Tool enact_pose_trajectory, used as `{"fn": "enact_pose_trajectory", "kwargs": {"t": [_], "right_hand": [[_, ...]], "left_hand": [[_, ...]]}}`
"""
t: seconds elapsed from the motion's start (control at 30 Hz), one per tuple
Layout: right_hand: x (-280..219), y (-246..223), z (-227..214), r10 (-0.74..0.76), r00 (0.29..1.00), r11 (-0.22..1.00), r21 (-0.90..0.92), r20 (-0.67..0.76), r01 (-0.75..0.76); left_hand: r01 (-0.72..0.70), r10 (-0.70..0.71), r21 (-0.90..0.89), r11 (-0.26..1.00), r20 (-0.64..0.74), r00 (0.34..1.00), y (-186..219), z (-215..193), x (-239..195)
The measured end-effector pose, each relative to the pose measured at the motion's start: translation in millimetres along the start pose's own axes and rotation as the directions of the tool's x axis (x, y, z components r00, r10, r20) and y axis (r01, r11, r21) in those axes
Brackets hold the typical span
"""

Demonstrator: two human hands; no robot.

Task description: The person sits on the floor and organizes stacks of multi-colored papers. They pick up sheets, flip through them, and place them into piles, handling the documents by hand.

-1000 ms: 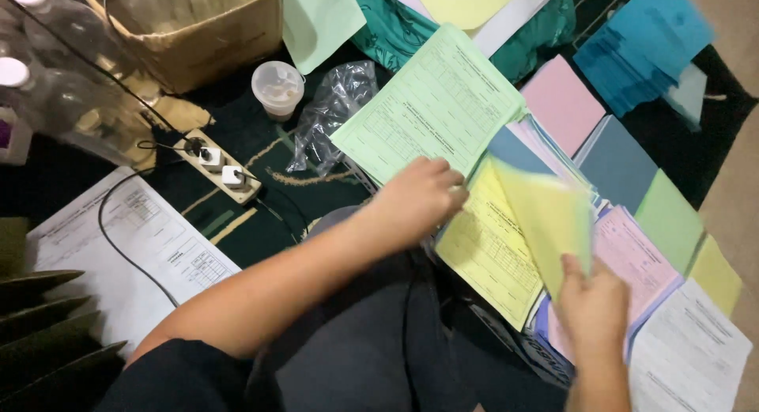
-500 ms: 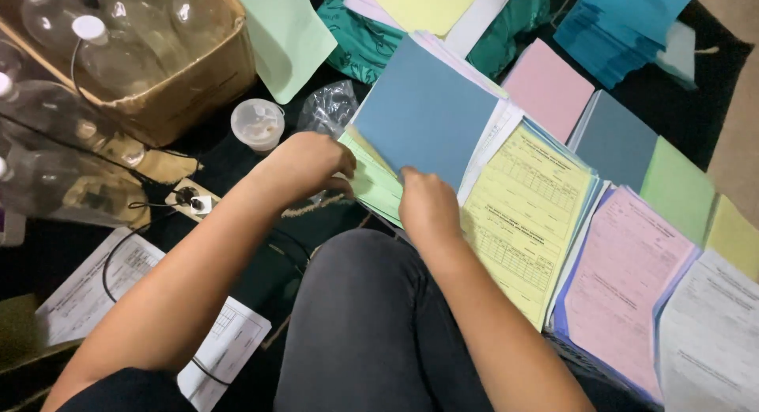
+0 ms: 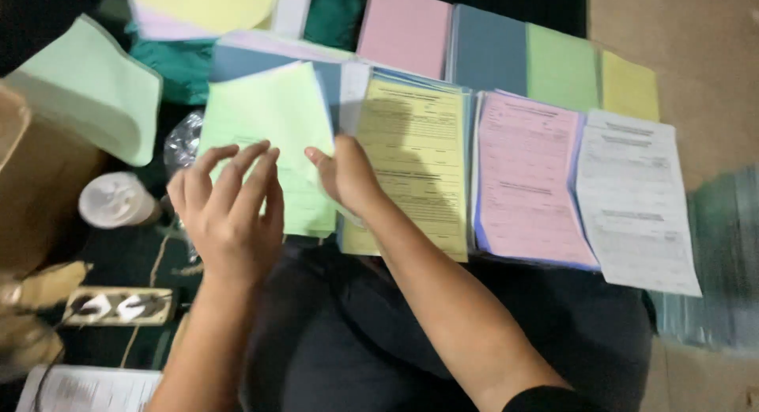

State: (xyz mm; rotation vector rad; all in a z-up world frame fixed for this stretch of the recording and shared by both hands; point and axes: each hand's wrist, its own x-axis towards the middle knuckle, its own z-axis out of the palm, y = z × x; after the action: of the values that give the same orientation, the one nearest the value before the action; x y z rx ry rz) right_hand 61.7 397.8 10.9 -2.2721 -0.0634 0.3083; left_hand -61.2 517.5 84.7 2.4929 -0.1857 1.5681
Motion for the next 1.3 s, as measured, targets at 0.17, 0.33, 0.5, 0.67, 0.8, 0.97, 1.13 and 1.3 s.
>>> {"fn": "enact_pose_trajectory", "kwargs": {"t": [0.17, 0.33, 0.5, 0.67, 0.8, 0.97, 1.13, 1.3], "right_hand": [[-42, 88, -245, 0.033, 0.838, 0.868, 0.431, -0.545, 0.246], [-160, 196, -426, -0.289, 0.39, 0.95, -0.313, -0.874, 0.003], [-199, 240, -485, -0.791, 0.578, 0.338, -0.93, -0.199, 0.142], [-177, 370, -464, -0.557, 0.831, 0.529, -0.773, -0.003, 0.351], [-184, 401, -451, -0.219, 0.975, 0.848, -0.488, 0.033, 0.207], [-180, 385, -458, -0.151, 0.987, 0.902, -0.402, 0.046, 0.157], [-195, 369, -460, -0.087, 0.987, 0.892, -0.431, 0.137, 0.138], [-197, 410, -446, -0.163, 0.978, 0.883, -0.423, 0.127, 0.202]], "left_hand": [[0.019, 0.051, -0.517, 0.856, 0.122, 0.991, 175, 36, 24], [0.031, 0.388, -0.753, 0.658, 0.373, 0.843, 331, 125, 3], [-0.014, 0.635, -0.764, 0.645, 0.525, 0.566, 483, 224, -54], [-0.018, 0.535, -0.569, 0.822, 0.763, 0.362, 520, 231, -74], [0.075, 0.506, -0.525, 0.848, 0.844, 0.179, 503, 218, -38], [0.008, 0.508, -0.516, 0.856, 0.845, 0.168, 487, 227, -41], [-0.106, 0.553, -0.547, 0.831, 0.789, 0.267, 476, 215, -44], [0.092, 0.491, -0.565, 0.82, 0.776, 0.395, 476, 218, -45]]}}
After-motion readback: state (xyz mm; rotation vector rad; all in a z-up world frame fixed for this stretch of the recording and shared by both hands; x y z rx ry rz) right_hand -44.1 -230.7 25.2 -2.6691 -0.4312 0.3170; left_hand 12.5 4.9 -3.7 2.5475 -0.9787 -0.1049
